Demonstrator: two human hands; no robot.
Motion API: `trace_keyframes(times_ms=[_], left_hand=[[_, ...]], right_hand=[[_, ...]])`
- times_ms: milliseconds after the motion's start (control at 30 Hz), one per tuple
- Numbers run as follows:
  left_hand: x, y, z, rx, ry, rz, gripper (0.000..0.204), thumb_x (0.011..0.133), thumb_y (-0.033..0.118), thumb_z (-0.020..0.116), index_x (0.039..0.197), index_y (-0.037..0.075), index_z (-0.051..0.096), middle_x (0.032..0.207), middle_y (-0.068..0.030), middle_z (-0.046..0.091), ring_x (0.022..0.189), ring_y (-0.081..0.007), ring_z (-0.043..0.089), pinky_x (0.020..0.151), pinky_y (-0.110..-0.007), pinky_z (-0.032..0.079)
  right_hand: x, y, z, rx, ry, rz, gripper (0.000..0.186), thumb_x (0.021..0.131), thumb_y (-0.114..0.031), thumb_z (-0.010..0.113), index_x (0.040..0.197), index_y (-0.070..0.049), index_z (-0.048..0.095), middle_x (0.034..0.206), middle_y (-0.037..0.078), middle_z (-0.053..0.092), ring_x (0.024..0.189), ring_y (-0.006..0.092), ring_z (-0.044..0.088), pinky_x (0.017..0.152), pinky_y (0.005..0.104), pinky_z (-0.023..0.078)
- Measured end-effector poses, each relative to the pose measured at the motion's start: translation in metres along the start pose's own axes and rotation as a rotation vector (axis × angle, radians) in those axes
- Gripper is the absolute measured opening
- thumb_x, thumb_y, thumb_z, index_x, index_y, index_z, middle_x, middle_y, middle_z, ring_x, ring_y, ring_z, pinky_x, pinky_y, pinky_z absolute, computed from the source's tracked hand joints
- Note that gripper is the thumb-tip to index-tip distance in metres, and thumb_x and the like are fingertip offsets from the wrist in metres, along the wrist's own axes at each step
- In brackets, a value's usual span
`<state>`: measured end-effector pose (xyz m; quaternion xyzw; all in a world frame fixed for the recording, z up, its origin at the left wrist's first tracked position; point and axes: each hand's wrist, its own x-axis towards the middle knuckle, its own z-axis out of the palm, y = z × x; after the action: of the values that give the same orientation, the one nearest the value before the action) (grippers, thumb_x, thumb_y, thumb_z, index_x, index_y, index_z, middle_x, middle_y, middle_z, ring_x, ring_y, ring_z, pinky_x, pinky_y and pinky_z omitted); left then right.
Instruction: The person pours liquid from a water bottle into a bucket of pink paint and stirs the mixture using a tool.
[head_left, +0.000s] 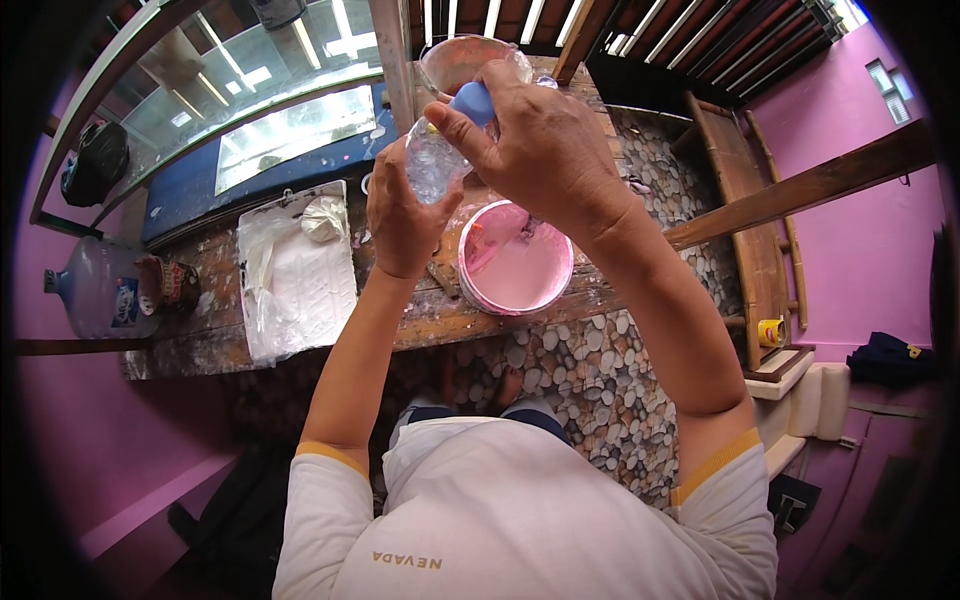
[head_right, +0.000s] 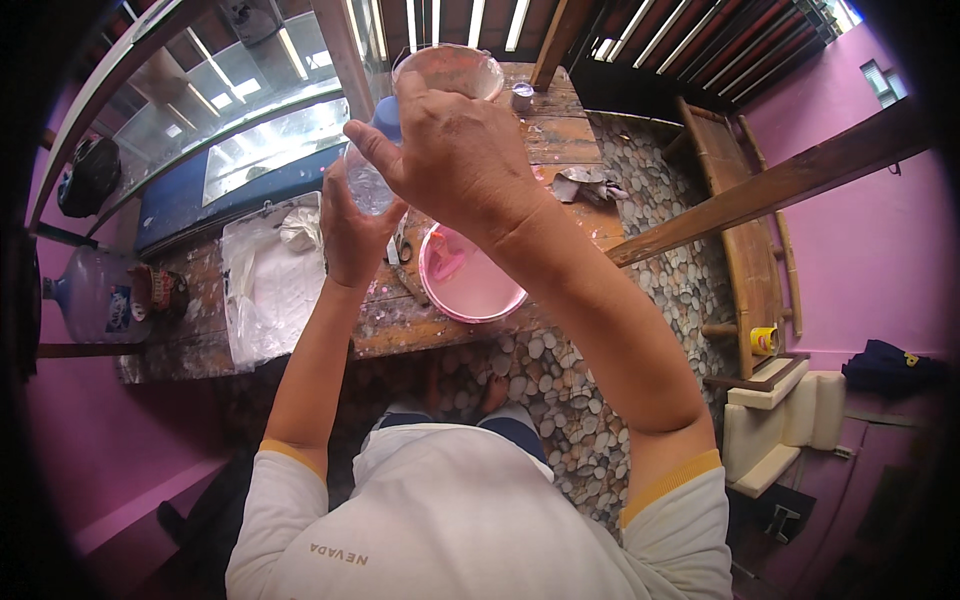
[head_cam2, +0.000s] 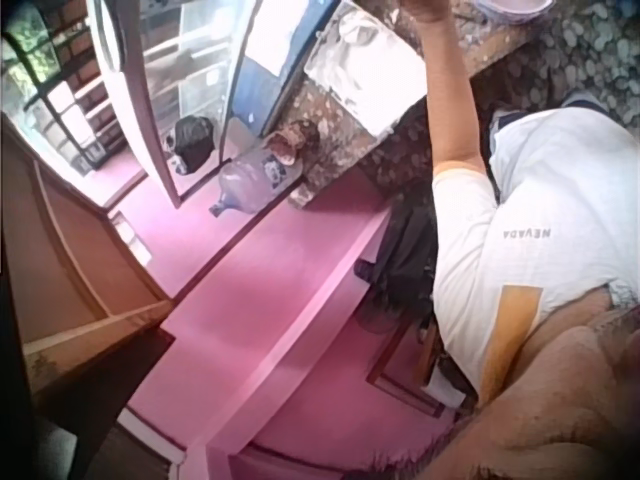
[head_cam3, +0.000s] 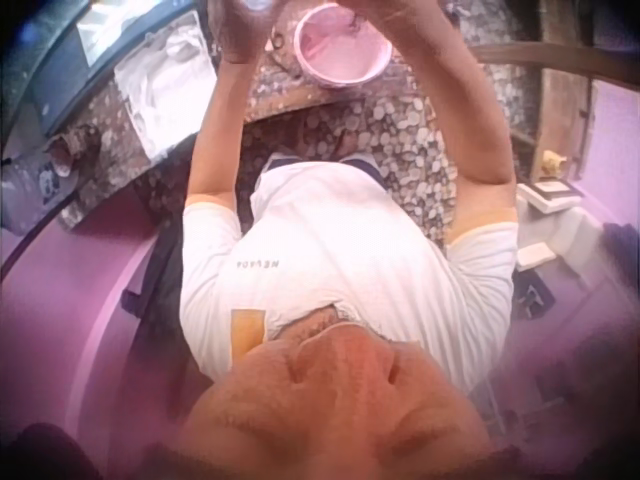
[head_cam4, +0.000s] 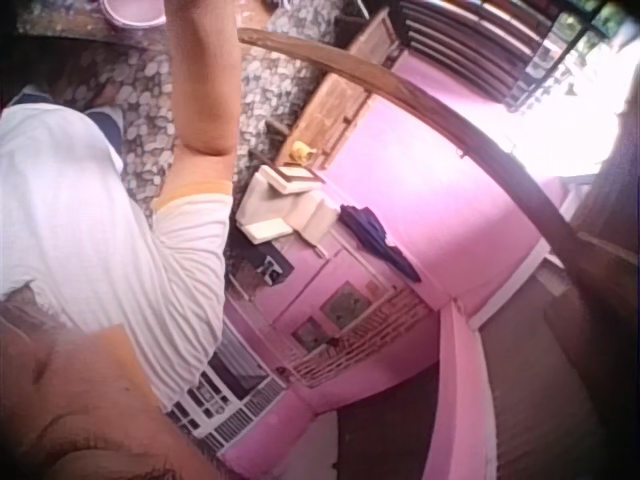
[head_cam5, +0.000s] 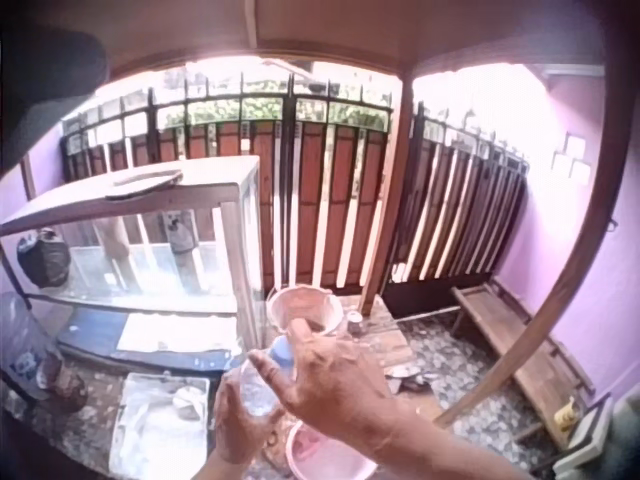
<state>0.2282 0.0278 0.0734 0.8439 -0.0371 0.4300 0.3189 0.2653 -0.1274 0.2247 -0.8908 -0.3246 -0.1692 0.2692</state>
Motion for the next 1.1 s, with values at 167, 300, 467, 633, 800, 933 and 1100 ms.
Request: trace_keyframes(times_ms=[167, 300, 467, 633, 800, 933, 1100], left_hand=[[-0.031, 0.001, -0.035, 0.002, -0.218, 0.013, 0.072, 0.074, 0.021, 0.088, 0.131, 0.005, 0.048, 0.117, -0.0175, 0.061, 0.105, -0.0389, 0.064, 0.089, -0.047, 0.053], [-0.052, 0.002, -0.058, -0.070, -0.398, -0.001, 0.069, 0.074, 0.024, 0.088, 0.128, 0.003, 0.051, 0.107, -0.0162, 0.062, 0.095, -0.0372, 0.065, 0.084, -0.045, 0.054], [-0.057, 0.007, -0.089, -0.128, -0.772, -0.091, 0.065, 0.076, 0.030, 0.086, 0.125, 0.002, 0.054, 0.102, -0.0157, 0.064, 0.093, -0.0356, 0.067, 0.083, -0.044, 0.055], [-0.053, 0.012, -0.093, -0.053, -1.009, -0.082, 0.060, 0.077, 0.035, 0.084, 0.119, 0.002, 0.055, 0.105, -0.0169, 0.066, 0.096, -0.0371, 0.068, 0.082, -0.044, 0.055], [-0.048, 0.011, -0.088, 0.039, -1.145, 0.028, 0.059, 0.076, 0.037, 0.083, 0.115, 0.002, 0.056, 0.106, -0.0186, 0.067, 0.096, -0.0395, 0.068, 0.081, -0.047, 0.056], [-0.043, 0.013, -0.087, 0.107, -1.212, 0.081, 0.060, 0.074, 0.038, 0.084, 0.114, 0.002, 0.056, 0.107, -0.0191, 0.067, 0.096, -0.0393, 0.069, 0.080, -0.048, 0.056], [-0.039, 0.016, -0.085, 0.120, -1.225, 0.101, 0.061, 0.073, 0.038, 0.084, 0.114, 0.003, 0.056, 0.107, -0.0195, 0.068, 0.095, -0.0397, 0.069, 0.080, -0.048, 0.056]], right_hand=[[-0.025, -0.003, 0.000, -0.048, -0.213, 0.094, 0.041, 0.106, -0.043, 0.050, 0.106, -0.003, 0.058, 0.085, 0.020, 0.072, 0.084, 0.0420, 0.071, 0.076, 0.0528, 0.054], [-0.054, 0.011, 0.006, 0.104, -0.395, 0.029, 0.037, 0.106, -0.036, 0.050, 0.121, -0.002, 0.055, 0.113, 0.021, 0.063, 0.110, 0.0403, 0.063, 0.094, 0.0484, 0.049], [-0.075, 0.034, 0.002, 0.265, -0.238, 0.035, 0.032, 0.106, -0.026, 0.049, 0.129, -0.005, 0.056, 0.116, 0.020, 0.058, 0.114, 0.0392, 0.059, 0.100, 0.0461, 0.046], [-0.096, 0.053, -0.008, 0.337, 0.028, 0.216, 0.032, 0.104, -0.017, 0.045, 0.126, -0.003, 0.063, 0.115, 0.014, 0.061, 0.109, 0.0278, 0.061, 0.099, 0.0365, 0.047], [-0.123, 0.067, -0.014, 0.274, 0.060, 0.182, 0.029, 0.104, -0.017, 0.046, 0.125, -0.002, 0.060, 0.119, 0.019, 0.060, 0.113, 0.0340, 0.059, 0.101, 0.0392, 0.046], [-0.137, 0.069, -0.018, 0.245, 0.064, 0.219, 0.028, 0.104, -0.017, 0.046, 0.123, -0.002, 0.060, 0.120, 0.019, 0.061, 0.113, 0.0348, 0.060, 0.101, 0.0399, 0.046], [-0.148, 0.074, -0.017, 0.232, 0.087, 0.232, 0.028, 0.104, -0.017, 0.047, 0.123, -0.001, 0.060, 0.118, 0.020, 0.060, 0.112, 0.0357, 0.060, 0.101, 0.0405, 0.047]])
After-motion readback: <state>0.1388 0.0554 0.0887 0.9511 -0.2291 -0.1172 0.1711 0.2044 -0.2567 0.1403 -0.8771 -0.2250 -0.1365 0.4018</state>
